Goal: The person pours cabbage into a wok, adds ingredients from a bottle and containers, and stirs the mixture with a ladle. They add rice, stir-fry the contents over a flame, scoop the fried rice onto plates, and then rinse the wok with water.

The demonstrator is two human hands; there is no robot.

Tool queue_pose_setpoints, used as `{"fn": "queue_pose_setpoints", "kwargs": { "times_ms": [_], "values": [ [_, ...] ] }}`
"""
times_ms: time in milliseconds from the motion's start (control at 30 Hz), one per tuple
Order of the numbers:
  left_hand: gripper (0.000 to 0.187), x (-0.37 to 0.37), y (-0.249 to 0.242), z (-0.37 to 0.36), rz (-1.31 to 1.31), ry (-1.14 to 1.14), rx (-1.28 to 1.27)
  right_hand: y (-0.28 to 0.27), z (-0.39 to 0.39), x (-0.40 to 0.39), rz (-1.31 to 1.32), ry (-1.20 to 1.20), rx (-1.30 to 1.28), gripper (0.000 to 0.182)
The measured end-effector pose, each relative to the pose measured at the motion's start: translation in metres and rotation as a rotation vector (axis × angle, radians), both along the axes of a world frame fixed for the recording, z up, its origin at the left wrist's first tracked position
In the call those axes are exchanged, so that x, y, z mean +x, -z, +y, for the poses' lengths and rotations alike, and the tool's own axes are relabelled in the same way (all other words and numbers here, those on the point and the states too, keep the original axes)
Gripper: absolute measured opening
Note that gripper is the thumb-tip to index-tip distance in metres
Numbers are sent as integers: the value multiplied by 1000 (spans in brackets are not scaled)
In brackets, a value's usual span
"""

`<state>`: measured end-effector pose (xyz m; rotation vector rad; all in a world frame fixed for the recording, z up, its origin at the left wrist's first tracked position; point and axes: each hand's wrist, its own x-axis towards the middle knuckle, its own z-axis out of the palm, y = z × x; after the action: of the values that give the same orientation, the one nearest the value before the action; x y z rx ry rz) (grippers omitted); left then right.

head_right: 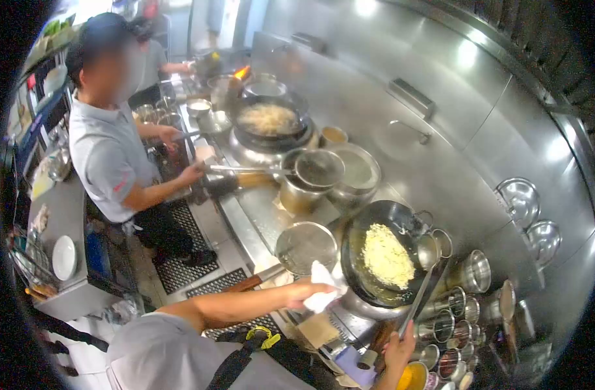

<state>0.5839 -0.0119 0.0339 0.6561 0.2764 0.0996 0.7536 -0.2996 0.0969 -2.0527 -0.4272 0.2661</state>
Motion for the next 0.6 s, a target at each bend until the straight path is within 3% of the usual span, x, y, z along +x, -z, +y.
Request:
{"fn": "queue_pose_setpoints", "kwargs": {
  "times_ms": [33, 100, 200, 300, 467, 567, 600],
  "values": [
    [37, -40, -27, 3, 26, -30, 39, 7, 8, 2, -31, 6, -34, 56],
    [38, -98, -30, 16, -18, -75, 209, 11, 23, 0, -91, -34, -124, 61],
    [49, -178, -35, 27, 25, -204, 195, 31, 33, 1, -469, -183, -303, 64],
    [56, -234, -35, 30, 52, -385, 74, 47, 37, 2, -450, -299, -478, 64],
    [54, -273, -21, 30, -8, -498, 65, 42, 43, -11, -438, -230, -658, 63],
    [52, -275, -1, 32, 35, -520, 138, 26, 58, -35, -821, -141, -564, 57],
    [50, -272, 1, 31, 21, -535, 170, 25, 65, -39, -823, -213, -426, 54]
  ]
}}
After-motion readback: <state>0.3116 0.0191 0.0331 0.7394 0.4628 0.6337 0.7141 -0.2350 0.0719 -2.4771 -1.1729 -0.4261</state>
